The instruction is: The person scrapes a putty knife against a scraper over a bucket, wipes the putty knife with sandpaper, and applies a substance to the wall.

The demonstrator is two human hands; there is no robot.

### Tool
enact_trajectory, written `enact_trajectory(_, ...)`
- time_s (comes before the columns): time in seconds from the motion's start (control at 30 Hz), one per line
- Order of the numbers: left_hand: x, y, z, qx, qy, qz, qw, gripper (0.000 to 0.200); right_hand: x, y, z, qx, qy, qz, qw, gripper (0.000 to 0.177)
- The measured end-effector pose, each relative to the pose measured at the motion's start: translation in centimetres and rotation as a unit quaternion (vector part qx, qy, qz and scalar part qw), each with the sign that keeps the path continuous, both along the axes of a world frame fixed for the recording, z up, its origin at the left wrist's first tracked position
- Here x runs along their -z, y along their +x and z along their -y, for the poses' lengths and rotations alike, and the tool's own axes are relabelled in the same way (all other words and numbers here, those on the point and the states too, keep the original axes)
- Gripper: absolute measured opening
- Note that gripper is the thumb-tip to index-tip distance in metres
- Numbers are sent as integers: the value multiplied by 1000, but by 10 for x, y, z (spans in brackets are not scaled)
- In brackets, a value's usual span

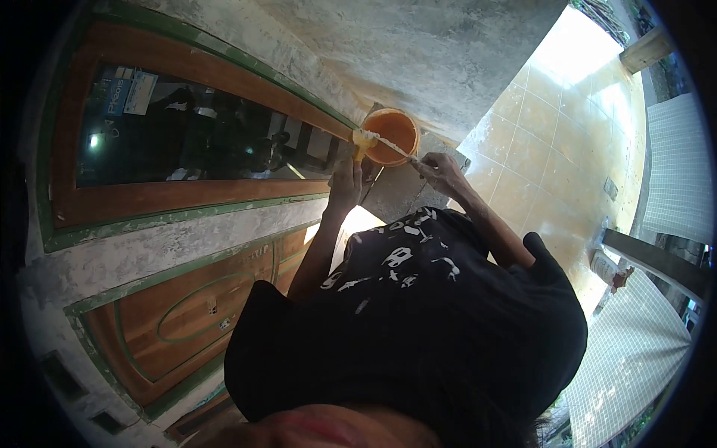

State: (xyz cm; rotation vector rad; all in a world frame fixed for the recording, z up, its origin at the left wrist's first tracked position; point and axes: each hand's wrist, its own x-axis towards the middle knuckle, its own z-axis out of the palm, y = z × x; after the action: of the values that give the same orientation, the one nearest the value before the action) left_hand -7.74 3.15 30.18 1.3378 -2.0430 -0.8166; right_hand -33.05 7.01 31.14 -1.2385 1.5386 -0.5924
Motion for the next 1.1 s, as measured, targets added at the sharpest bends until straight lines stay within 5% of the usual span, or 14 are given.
enact_trajectory(0.3,5,0,-7,-12,-46,20,999,24,6,-1,-1,0,2,-6,1000,47)
enact_trajectory(0.5,20,4,-7,-44,34,5,998,25,14,-4,-1,28,-9,-42,999,46)
enact_trajectory(0.6,40,7,-4,-45,-41,4,998,25,21,-5,-4,34,-65,-35,997,42)
enact_trajectory(0.7,16,-1,-6,-77,96,-49,991,24,17,-2,-5,23,-88,-59,994,38)
enact_trajectory(1.1,61,21,3,38,-165,125,978,24,8,4,-3,38,-70,-65,995,36)
